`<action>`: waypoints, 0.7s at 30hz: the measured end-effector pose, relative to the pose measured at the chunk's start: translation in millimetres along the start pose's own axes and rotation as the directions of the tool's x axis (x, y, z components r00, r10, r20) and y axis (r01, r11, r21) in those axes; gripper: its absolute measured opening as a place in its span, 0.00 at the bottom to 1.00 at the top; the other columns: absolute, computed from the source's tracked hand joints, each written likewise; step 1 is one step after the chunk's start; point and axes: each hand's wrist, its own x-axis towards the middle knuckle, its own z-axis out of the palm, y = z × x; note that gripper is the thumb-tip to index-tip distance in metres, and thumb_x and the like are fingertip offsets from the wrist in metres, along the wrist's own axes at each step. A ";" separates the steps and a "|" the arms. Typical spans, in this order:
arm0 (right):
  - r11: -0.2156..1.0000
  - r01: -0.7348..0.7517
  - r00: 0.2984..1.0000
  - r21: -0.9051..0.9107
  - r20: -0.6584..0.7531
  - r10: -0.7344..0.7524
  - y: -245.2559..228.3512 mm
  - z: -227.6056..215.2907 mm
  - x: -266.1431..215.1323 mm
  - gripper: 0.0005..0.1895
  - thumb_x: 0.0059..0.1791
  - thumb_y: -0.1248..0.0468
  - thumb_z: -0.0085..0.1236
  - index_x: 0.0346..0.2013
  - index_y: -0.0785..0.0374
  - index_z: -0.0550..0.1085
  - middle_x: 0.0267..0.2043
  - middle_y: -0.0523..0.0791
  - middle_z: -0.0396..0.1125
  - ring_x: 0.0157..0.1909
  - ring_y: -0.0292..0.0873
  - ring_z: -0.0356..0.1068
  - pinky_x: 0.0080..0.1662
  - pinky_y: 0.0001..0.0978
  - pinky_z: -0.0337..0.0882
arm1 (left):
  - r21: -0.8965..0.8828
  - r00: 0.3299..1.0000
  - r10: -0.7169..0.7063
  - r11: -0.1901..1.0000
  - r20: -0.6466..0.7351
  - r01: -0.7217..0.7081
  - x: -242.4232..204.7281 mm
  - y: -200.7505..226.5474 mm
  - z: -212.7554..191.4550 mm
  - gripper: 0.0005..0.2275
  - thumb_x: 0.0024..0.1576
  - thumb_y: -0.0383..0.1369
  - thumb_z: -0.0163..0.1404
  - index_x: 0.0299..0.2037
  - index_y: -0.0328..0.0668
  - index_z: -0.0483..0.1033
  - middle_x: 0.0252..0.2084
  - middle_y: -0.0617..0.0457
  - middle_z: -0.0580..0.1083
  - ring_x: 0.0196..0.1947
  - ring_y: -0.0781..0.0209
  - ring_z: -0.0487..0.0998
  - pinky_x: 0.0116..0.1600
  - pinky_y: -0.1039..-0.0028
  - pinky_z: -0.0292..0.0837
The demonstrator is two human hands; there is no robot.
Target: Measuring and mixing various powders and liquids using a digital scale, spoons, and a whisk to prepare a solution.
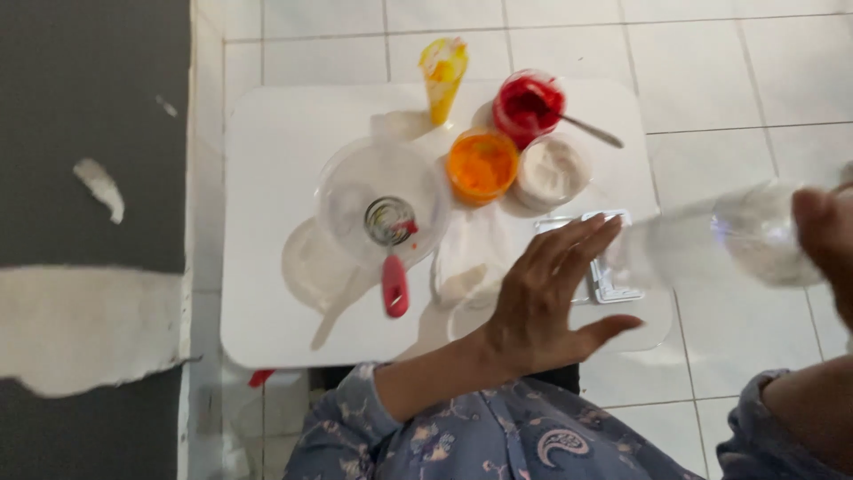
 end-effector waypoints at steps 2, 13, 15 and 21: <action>0.856 -0.290 0.943 0.429 0.279 0.180 19.4 36.3 -16.0 0.37 0.50 0.29 0.49 0.35 0.64 0.70 0.31 0.45 0.66 0.32 0.40 0.64 0.33 0.35 0.62 | -0.013 0.999 0.035 0.999 -0.032 -0.035 -7.3 4.3 -0.3 0.40 0.56 0.56 0.54 0.72 0.40 0.56 0.70 0.47 0.68 0.68 0.44 0.75 0.75 0.53 0.73; 0.785 0.570 0.817 -0.244 0.060 -0.574 -264.4 12.1 -62.3 0.19 0.56 0.56 0.69 0.34 0.67 0.73 0.27 0.48 0.63 0.28 0.48 0.63 0.34 0.40 0.61 | -0.153 0.982 -0.112 0.984 -0.154 0.088 -56.9 -9.9 -46.8 0.35 0.44 0.41 0.68 0.62 0.43 0.66 0.59 0.53 0.74 0.54 0.54 0.82 0.60 0.64 0.80; 0.727 0.654 0.756 -0.212 0.136 -0.640 -270.5 13.0 -55.2 0.19 0.55 0.53 0.61 0.31 0.64 0.70 0.23 0.46 0.58 0.24 0.48 0.58 0.30 0.41 0.57 | -0.145 0.977 -0.131 0.984 -0.167 0.107 -62.3 -13.2 -53.0 0.36 0.42 0.42 0.68 0.61 0.45 0.66 0.58 0.54 0.75 0.53 0.54 0.82 0.58 0.64 0.80; 0.428 0.904 0.423 -0.011 0.176 -0.889 -276.5 16.0 -31.7 0.17 0.51 0.54 0.54 0.32 0.68 0.70 0.22 0.48 0.57 0.20 0.49 0.56 0.25 0.40 0.58 | -0.246 0.998 -0.053 0.968 -0.028 0.044 -62.3 -18.8 -80.6 0.34 0.44 0.45 0.67 0.60 0.43 0.67 0.55 0.52 0.77 0.51 0.57 0.83 0.56 0.69 0.81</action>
